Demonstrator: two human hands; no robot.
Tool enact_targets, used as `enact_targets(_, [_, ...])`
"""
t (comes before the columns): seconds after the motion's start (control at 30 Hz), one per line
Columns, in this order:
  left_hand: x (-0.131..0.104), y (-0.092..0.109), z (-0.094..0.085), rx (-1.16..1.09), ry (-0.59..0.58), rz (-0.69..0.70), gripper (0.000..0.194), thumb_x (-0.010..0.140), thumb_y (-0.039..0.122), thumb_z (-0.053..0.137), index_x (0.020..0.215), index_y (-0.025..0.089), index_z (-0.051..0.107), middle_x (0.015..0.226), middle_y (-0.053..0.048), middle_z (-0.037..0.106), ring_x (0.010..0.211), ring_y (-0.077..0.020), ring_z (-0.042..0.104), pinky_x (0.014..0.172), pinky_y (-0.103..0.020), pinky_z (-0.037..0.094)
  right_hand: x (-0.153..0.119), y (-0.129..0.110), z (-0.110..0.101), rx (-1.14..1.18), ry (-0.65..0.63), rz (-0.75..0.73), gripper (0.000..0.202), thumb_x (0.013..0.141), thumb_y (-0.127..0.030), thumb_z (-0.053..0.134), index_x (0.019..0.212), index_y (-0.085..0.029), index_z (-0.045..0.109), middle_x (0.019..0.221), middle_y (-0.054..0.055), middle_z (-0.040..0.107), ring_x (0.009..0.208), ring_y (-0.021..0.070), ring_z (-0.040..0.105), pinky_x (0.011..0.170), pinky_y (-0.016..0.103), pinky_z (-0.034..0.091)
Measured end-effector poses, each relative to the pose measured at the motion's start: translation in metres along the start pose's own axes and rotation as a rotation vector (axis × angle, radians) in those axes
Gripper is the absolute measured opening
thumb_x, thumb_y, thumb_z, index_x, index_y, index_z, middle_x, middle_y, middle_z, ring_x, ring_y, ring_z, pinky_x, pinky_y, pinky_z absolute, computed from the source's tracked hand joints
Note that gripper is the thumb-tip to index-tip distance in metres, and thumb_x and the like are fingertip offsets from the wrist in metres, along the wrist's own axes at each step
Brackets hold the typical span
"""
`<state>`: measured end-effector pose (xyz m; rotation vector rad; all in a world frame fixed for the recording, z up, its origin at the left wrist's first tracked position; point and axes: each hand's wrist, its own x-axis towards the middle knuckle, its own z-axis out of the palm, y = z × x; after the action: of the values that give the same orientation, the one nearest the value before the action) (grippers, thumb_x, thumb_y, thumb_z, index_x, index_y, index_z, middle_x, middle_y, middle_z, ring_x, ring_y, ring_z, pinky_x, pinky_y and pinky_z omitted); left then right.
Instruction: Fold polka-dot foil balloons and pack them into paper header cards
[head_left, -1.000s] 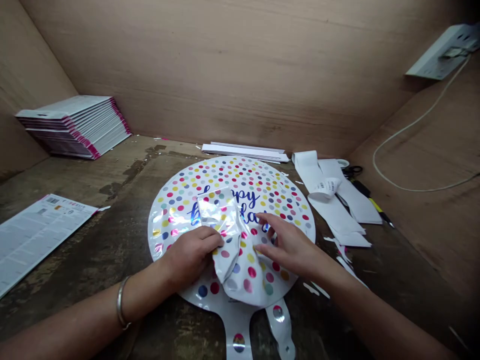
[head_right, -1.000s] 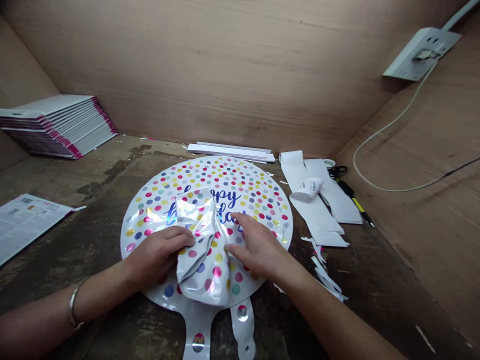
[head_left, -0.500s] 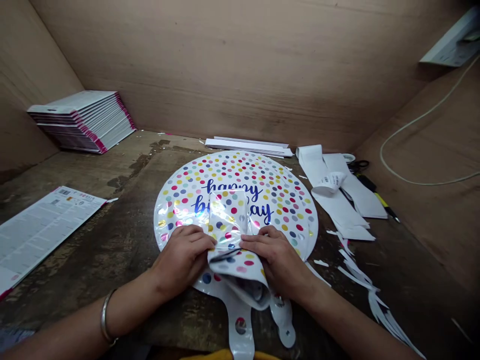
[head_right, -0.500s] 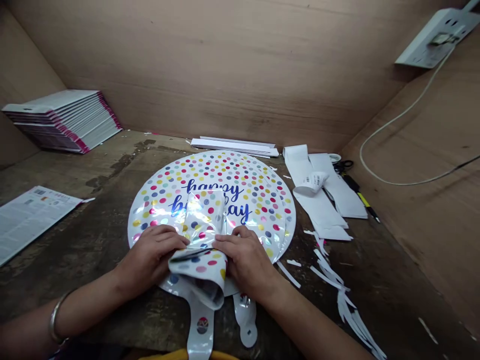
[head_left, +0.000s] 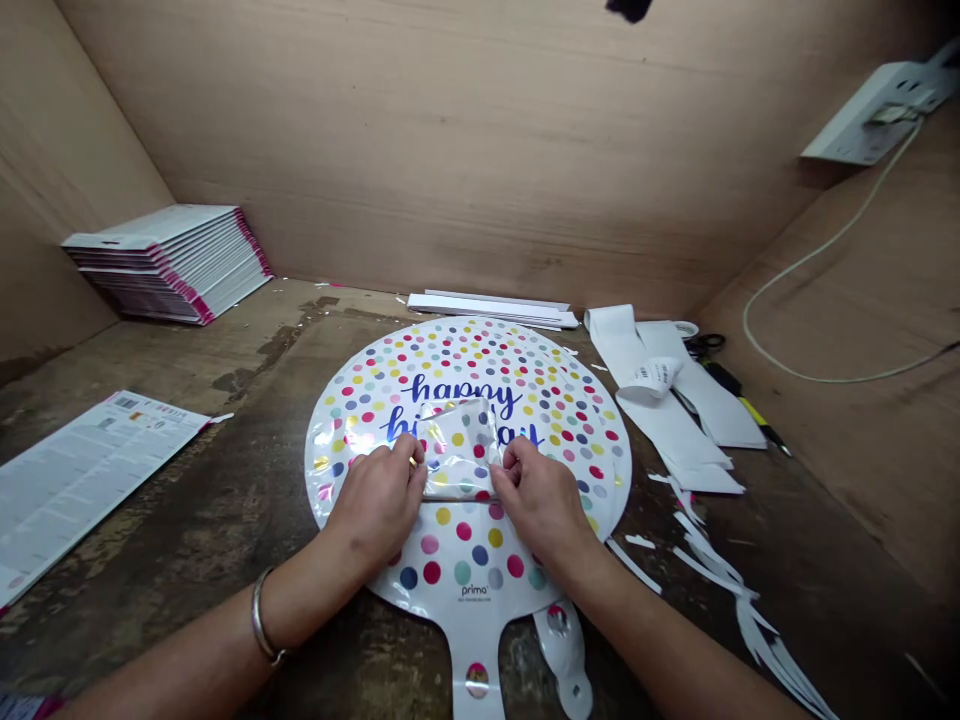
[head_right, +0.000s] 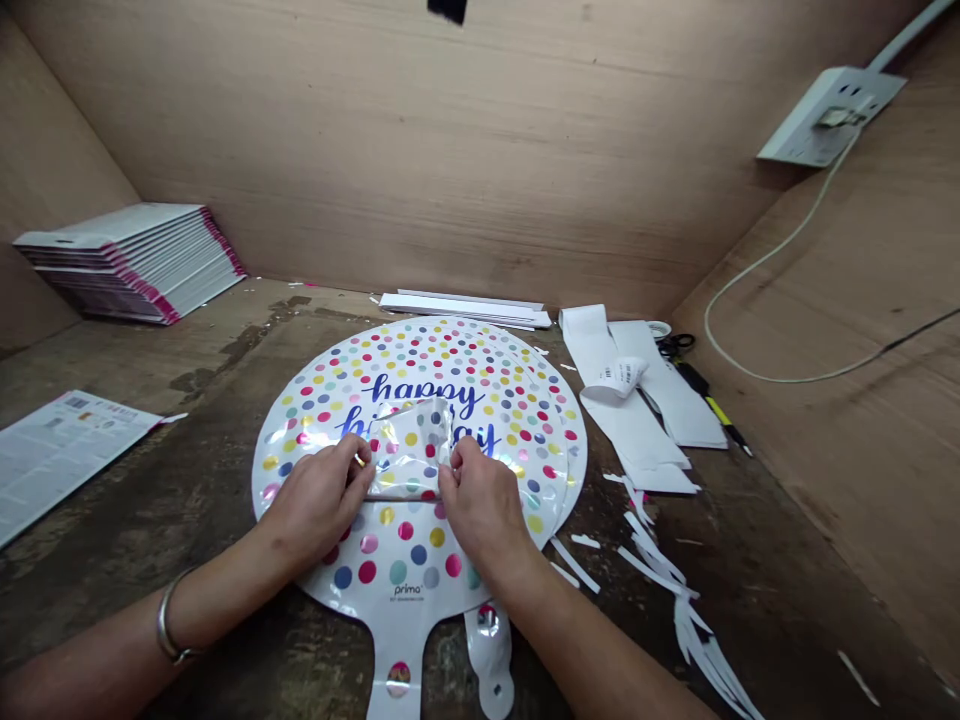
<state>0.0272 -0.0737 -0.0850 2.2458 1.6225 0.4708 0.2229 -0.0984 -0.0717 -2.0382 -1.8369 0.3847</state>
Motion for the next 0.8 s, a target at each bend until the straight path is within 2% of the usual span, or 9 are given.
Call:
enact_targets(0.07, [0.001, 0.001, -0.001, 0.113, -0.019, 0.054, 0.019, 0.091, 0.026, 0.040, 0.103, 0.021, 0.054, 0.076, -0.005, 0.063, 0.075, -0.0245, 0.060, 0.065, -0.035, 0.044, -0.001, -0.003, 0.000, -0.023, -0.019, -0.036, 0.011, 0.086, -0.030, 0.047, 0.079, -0.023, 0.054, 0.065, 0.000, 0.059, 0.058, 0.0159, 0.055, 0.052, 0.025, 0.039])
enact_targets(0.13, [0.002, 0.001, 0.000, 0.238, 0.024, 0.115, 0.024, 0.089, 0.025, 0.044, 0.108, 0.023, 0.058, 0.090, -0.009, 0.065, 0.088, -0.0287, 0.059, 0.071, -0.041, 0.046, -0.003, -0.004, 0.002, -0.055, -0.008, -0.082, 0.011, 0.086, -0.026, 0.047, 0.083, -0.023, 0.057, 0.072, 0.002, 0.062, 0.063, 0.0169, 0.058, 0.054, 0.027, 0.043])
enact_targets(0.23, [0.006, -0.005, 0.002, 0.324, 0.089, 0.348, 0.027, 0.088, 0.020, 0.046, 0.110, 0.023, 0.061, 0.127, -0.012, 0.054, 0.122, -0.0334, 0.043, 0.097, -0.052, 0.034, -0.003, -0.003, 0.006, -0.161, 0.111, -0.210, 0.020, 0.085, -0.018, 0.046, 0.094, -0.021, 0.064, 0.110, 0.012, 0.061, 0.098, 0.0253, 0.058, 0.076, 0.037, 0.050])
enact_targets(0.33, [0.015, -0.015, 0.002, 0.252, -0.071, 0.615, 0.036, 0.089, 0.013, 0.042, 0.120, 0.027, 0.055, 0.137, -0.004, 0.049, 0.131, -0.0248, 0.035, 0.110, -0.049, 0.017, 0.002, 0.003, 0.009, -0.260, 0.096, -0.427, 0.037, 0.084, -0.008, 0.042, 0.112, -0.020, 0.063, 0.142, 0.008, 0.042, 0.134, 0.0299, 0.028, 0.106, 0.050, 0.030])
enact_targets(0.37, [0.018, -0.018, 0.002, 0.230, -0.131, 0.636, 0.038, 0.089, 0.013, 0.041, 0.123, 0.027, 0.052, 0.136, -0.002, 0.050, 0.130, -0.0230, 0.038, 0.110, -0.048, 0.018, 0.005, 0.004, 0.009, -0.279, 0.034, -0.484, 0.041, 0.084, -0.007, 0.040, 0.118, -0.019, 0.060, 0.143, 0.006, 0.040, 0.138, 0.0283, 0.021, 0.110, 0.050, 0.023])
enact_targets(0.43, [0.022, -0.021, -0.001, 0.198, -0.187, 0.606, 0.039, 0.091, 0.018, 0.040, 0.128, 0.025, 0.048, 0.135, -0.003, 0.051, 0.127, -0.0230, 0.042, 0.109, -0.047, 0.022, 0.009, 0.008, 0.007, -0.302, -0.102, -0.535, 0.042, 0.088, -0.013, 0.038, 0.127, -0.016, 0.053, 0.142, 0.007, 0.043, 0.139, 0.0261, 0.020, 0.112, 0.049, 0.018])
enact_targets(0.57, [0.023, -0.015, -0.006, 0.128, -0.188, 0.597, 0.048, 0.086, 0.043, 0.049, 0.129, 0.020, 0.047, 0.131, -0.009, 0.053, 0.124, -0.0276, 0.044, 0.106, -0.048, 0.027, 0.010, 0.010, 0.003, -0.304, -0.226, -0.507, 0.067, 0.086, -0.049, 0.044, 0.140, -0.010, 0.036, 0.147, 0.013, 0.032, 0.139, 0.0305, 0.014, 0.113, 0.050, 0.015])
enact_targets(0.67, [0.023, -0.007, -0.004, 0.099, -0.138, 0.591, 0.057, 0.080, 0.048, 0.054, 0.128, 0.017, 0.046, 0.127, -0.012, 0.054, 0.119, -0.0285, 0.047, 0.104, -0.047, 0.029, 0.005, 0.009, 0.005, -0.299, -0.255, -0.434, 0.070, 0.085, -0.046, 0.045, 0.143, -0.010, 0.029, 0.150, 0.013, 0.024, 0.140, 0.0302, 0.012, 0.113, 0.047, 0.017])
enact_targets(0.8, [0.025, 0.001, 0.001, 0.094, -0.091, 0.582, 0.052, 0.081, 0.047, 0.053, 0.123, 0.016, 0.050, 0.119, -0.013, 0.057, 0.111, -0.0279, 0.051, 0.100, -0.044, 0.034, 0.002, 0.009, 0.006, -0.286, -0.237, -0.392, 0.068, 0.085, -0.042, 0.046, 0.143, -0.011, 0.029, 0.153, 0.015, 0.014, 0.139, 0.0284, 0.015, 0.112, 0.044, 0.020])
